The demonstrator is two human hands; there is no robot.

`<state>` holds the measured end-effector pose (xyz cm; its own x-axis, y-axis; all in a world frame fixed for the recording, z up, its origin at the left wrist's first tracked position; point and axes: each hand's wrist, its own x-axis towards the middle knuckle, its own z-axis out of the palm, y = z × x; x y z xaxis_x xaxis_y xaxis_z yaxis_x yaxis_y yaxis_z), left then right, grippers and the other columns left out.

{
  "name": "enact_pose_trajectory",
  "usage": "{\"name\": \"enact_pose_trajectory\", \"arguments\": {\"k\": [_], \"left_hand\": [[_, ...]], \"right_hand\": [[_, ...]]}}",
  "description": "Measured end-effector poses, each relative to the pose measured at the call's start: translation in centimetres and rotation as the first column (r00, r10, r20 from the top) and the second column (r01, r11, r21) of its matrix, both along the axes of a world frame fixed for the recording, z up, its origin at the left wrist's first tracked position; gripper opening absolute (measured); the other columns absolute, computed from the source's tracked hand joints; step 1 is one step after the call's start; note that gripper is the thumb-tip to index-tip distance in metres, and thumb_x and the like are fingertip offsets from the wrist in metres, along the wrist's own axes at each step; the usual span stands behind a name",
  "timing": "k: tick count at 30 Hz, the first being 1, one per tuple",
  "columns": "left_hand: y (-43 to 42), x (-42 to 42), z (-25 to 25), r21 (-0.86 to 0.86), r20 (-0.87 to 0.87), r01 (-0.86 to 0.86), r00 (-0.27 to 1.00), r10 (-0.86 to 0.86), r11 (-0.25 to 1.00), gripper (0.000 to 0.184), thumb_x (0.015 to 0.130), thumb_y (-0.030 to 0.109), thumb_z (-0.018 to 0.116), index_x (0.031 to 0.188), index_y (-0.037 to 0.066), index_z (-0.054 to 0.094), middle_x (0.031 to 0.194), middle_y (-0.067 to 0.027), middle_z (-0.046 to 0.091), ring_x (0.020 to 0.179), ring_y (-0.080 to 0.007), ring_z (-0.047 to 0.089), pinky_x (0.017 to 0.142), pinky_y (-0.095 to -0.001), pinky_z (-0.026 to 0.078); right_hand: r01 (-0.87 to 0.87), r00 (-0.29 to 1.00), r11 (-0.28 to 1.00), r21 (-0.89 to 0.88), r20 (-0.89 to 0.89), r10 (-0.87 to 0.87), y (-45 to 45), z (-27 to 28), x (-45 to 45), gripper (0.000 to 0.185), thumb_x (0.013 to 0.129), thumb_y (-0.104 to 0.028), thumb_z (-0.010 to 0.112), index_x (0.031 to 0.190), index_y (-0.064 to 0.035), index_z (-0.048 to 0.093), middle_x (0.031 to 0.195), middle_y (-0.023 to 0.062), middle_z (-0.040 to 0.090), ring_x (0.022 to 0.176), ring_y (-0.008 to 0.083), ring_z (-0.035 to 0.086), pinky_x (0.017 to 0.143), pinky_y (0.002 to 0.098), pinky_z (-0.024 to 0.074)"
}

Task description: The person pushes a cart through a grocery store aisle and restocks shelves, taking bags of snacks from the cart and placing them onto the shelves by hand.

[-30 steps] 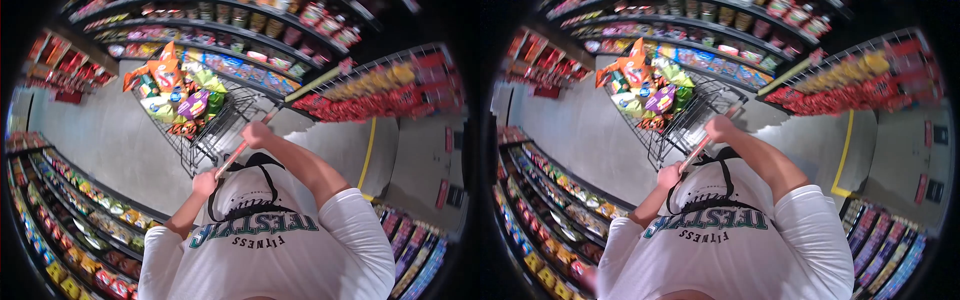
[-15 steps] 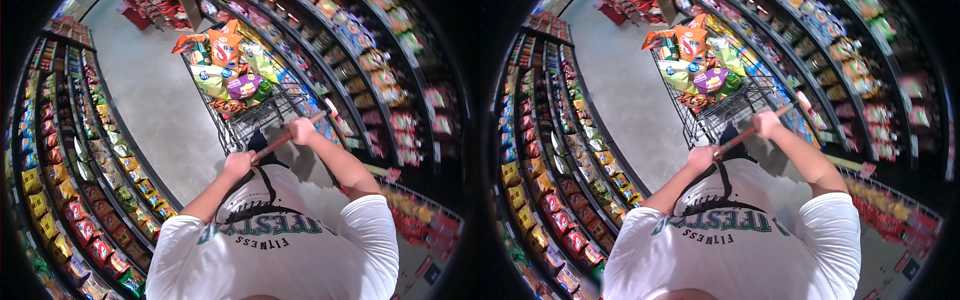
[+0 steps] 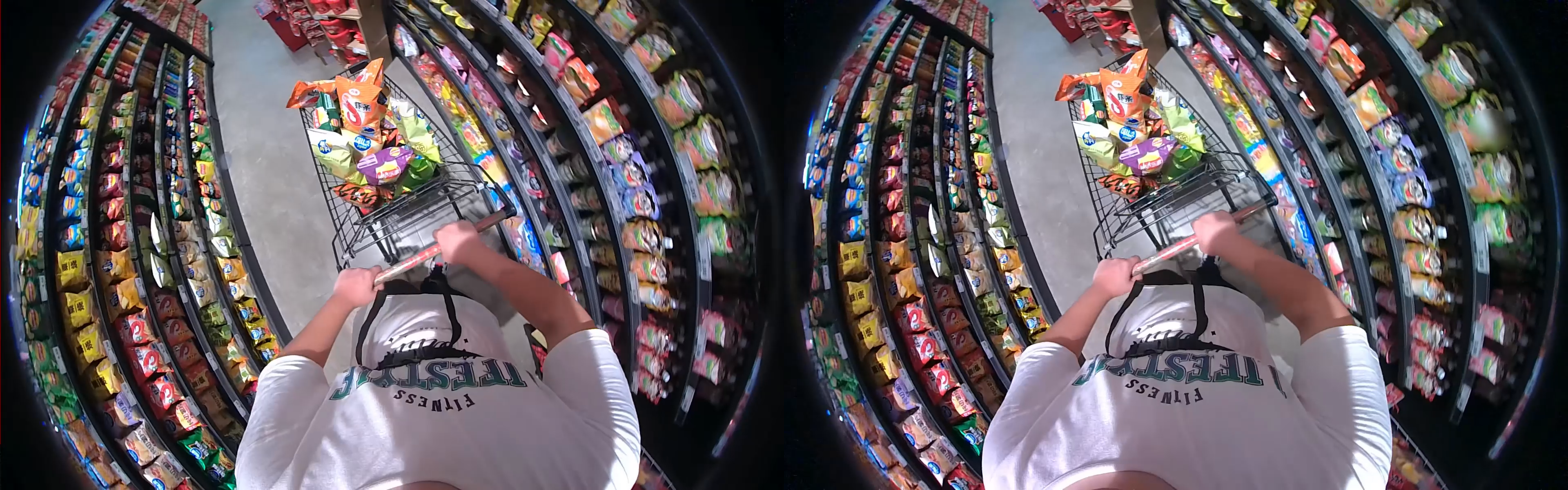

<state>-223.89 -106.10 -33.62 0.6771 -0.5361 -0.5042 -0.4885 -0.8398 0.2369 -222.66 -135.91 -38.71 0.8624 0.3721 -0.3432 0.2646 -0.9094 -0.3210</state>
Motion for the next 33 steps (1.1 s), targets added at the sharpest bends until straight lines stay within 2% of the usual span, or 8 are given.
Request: {"name": "enact_pose_trajectory", "arguments": {"k": [5, 9, 10, 15, 17, 21, 25, 33], "left_hand": [[1.2, 1.9, -1.4, 0.014, 0.316, -0.212, 0.928, 0.197, 0.977, 0.014, 0.080, 0.023, 0.065, 0.093, 0.016, 0.065, 0.078, -0.0083, 0.069, 0.074, -0.0309, 0.068, 0.072, -0.0439, 0.053], [2.9, 6.9, -1.2, 0.002, 0.414, -0.303, 0.868, 0.275, 0.953, 0.014, 0.078, 0.027, 0.067, 0.088, 0.017, 0.063, 0.076, -0.0072, 0.069, 0.072, -0.0299, 0.067, 0.069, -0.0432, 0.053], [0.8, 4.8, -3.9, 0.074, 0.396, -0.241, 0.898, 0.193, 0.968, 0.014, 0.078, 0.027, 0.068, 0.087, 0.017, 0.063, 0.075, -0.0070, 0.069, 0.071, -0.0299, 0.067, 0.069, -0.0432, 0.053], [3.3, 12.5, -2.7, -0.013, 0.488, -0.276, 0.837, 0.247, 0.961, 0.013, 0.078, 0.027, 0.067, 0.084, 0.017, 0.063, 0.071, -0.0064, 0.067, 0.068, -0.0298, 0.066, 0.066, -0.0430, 0.052], [-0.1, 10.2, -5.5, 0.029, 0.473, -0.204, 0.865, 0.167, 0.978, 0.013, 0.079, 0.027, 0.067, 0.084, 0.016, 0.063, 0.070, -0.0067, 0.067, 0.067, -0.0295, 0.066, 0.066, -0.0431, 0.052], [2.0, 15.7, -3.2, -0.044, 0.507, -0.271, 0.823, 0.255, 0.962, 0.015, 0.082, 0.030, 0.067, 0.083, 0.015, 0.064, 0.070, -0.0086, 0.066, 0.067, -0.0297, 0.067, 0.065, -0.0441, 0.051], [-1.0, 20.5, -3.3, -0.066, 0.461, -0.244, 0.853, 0.246, 0.968, 0.020, 0.084, 0.033, 0.067, 0.080, 0.014, 0.064, 0.068, -0.0100, 0.065, 0.065, -0.0313, 0.066, 0.062, -0.0449, 0.051], [0.9, 33.5, -2.4, -0.057, 0.457, -0.231, 0.859, 0.231, 0.971, 0.011, 0.078, 0.024, 0.069, 0.085, 0.016, 0.067, 0.070, -0.0101, 0.067, 0.068, -0.0295, 0.068, 0.064, -0.0434, 0.055]], "right_hand": [[0.020, 0.995, 0.994, 0.104, 0.097, -0.030, 2.5, -0.1, 3.3, 0.013, 0.076, -0.016, 0.063, 0.082, -0.0108, 0.073, 0.088, 0.0119, 0.074, 0.090, 0.0291, 0.072, 0.079, 0.0419, 0.0560], [-0.040, 0.991, 0.992, 0.120, 0.130, 0.025, 4.2, 0.3, 9.3, 0.013, 0.076, -0.017, 0.063, 0.084, -0.0122, 0.073, 0.088, 0.0110, 0.073, 0.090, 0.0305, 0.071, 0.078, 0.0434, 0.0554], [0.026, 0.996, 0.983, 0.179, 0.078, -0.040, 2.0, -3.7, 5.2, 0.013, 0.076, -0.017, 0.063, 0.085, -0.0126, 0.073, 0.088, 0.0107, 0.073, 0.090, 0.0309, 0.071, 0.078, 0.0437, 0.0553], [-0.261, 0.940, 0.888, 0.379, 0.307, 0.145, 0.9, -1.0, 13.7, 0.036, 0.078, -0.039, 0.072, 0.100, -0.0113, 0.067, 0.093, 0.0129, 0.070, 0.095, 0.0325, 0.068, 0.083, 0.0458, 0.0521], [-0.234, 0.961, 0.867, 0.441, 0.241, 0.137, -4.5, -7.6, 10.1, 0.043, 0.078, -0.045, 0.073, 0.102, -0.0106, 0.065, 0.094, 0.0132, 0.070, 0.096, 0.0330, 0.067, 0.084, 0.0465, 0.0511], [-0.250, 0.967, 0.965, 0.082, 0.059, 0.246, -7.7, -5.0, 19.3, 0.041, 0.079, -0.045, 0.071, 0.100, -0.0099, 0.067, 0.095, 0.0137, 0.072, 0.097, 0.0354, 0.068, 0.085, 0.0489, 0.0512], [-0.193, 0.972, 0.981, 0.024, -0.131, 0.195, -8.1, -4.1, 24.4, 0.041, 0.082, -0.047, 0.064, 0.106, -0.0145, 0.069, 0.097, 0.0136, 0.073, 0.099, 0.0323, 0.070, 0.087, 0.0492, 0.0531], [-0.111, 0.977, 0.994, 0.008, -0.183, 0.110, -5.8, -0.7, 37.8, 0.039, 0.082, -0.047, 0.063, 0.101, -0.0156, 0.074, 0.108, 0.0114, 0.073, 0.109, 0.0284, 0.066, 0.093, 0.0448, 0.0517]]}}
